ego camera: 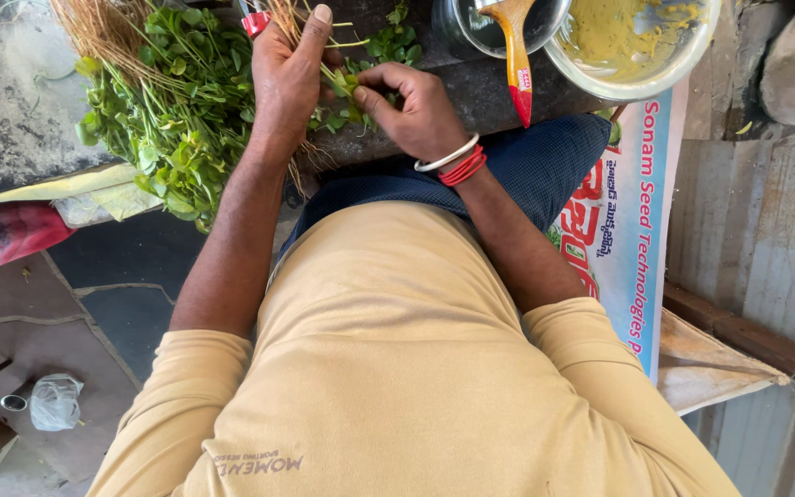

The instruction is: The person sorts and bundles leafy green vegetables by hand, separating stems and leaves, and arranging them into neat bunches on a work surface. The person occasionally moves the bundles and adjusts their position while continuing to sort.

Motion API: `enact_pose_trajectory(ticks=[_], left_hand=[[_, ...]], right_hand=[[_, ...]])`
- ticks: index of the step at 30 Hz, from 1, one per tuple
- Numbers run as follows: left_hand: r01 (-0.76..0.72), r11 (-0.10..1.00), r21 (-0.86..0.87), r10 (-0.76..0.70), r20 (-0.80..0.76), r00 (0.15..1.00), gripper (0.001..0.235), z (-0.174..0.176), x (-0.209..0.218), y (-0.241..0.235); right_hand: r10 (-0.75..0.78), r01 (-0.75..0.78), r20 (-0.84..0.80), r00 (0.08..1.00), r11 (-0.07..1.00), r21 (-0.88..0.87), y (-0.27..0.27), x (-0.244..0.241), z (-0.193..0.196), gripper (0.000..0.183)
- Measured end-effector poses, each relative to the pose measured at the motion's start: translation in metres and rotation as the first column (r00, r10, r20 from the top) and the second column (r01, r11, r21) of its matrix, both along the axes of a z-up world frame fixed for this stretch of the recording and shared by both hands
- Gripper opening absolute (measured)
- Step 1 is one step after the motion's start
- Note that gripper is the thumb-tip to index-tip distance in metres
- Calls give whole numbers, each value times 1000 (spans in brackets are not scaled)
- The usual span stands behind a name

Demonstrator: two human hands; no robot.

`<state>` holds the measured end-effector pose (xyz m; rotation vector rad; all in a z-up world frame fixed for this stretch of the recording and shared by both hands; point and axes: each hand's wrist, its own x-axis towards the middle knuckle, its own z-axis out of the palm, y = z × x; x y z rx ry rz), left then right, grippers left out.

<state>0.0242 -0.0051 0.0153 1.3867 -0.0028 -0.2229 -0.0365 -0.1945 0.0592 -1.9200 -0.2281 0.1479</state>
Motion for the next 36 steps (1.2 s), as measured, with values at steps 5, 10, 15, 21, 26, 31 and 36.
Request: enact_pose_trajectory(ticks=[5, 10, 15, 21, 26, 31, 36], left_hand=[[-15, 980, 199, -15, 151, 988, 31, -10, 2, -3], [-24, 972, 235, -65, 365, 929, 25, 2, -3, -12], [-1, 932, 362, -146, 378, 914, 21, 19, -5, -7], [-14, 920, 392, -183, 461, 868, 21, 19, -6, -7], [-79, 904, 421, -148, 481, 864, 22, 8, -4, -10], [-193, 887, 419, -32, 474, 880, 18, -3, -1, -6], [-219, 853, 473, 14, 399, 917, 24, -8, 7, -5]], right_hand=[[122, 54, -396, 910, 912, 406, -11, 3, -4, 21], [128, 39, -297, 946, 866, 498, -6, 8, -16, 22], [52, 28, -184, 981, 913, 407, -6, 11, -24, 15], [118, 109, -450, 885, 888, 447, -17, 8, -18, 20], [-88, 93, -30, 996, 965, 246, -9, 5, -20, 13], [-137, 76, 203, 969, 956, 283, -5, -3, -25, 9], [-87, 75, 49, 995, 975, 209, -16, -9, -22, 8]])
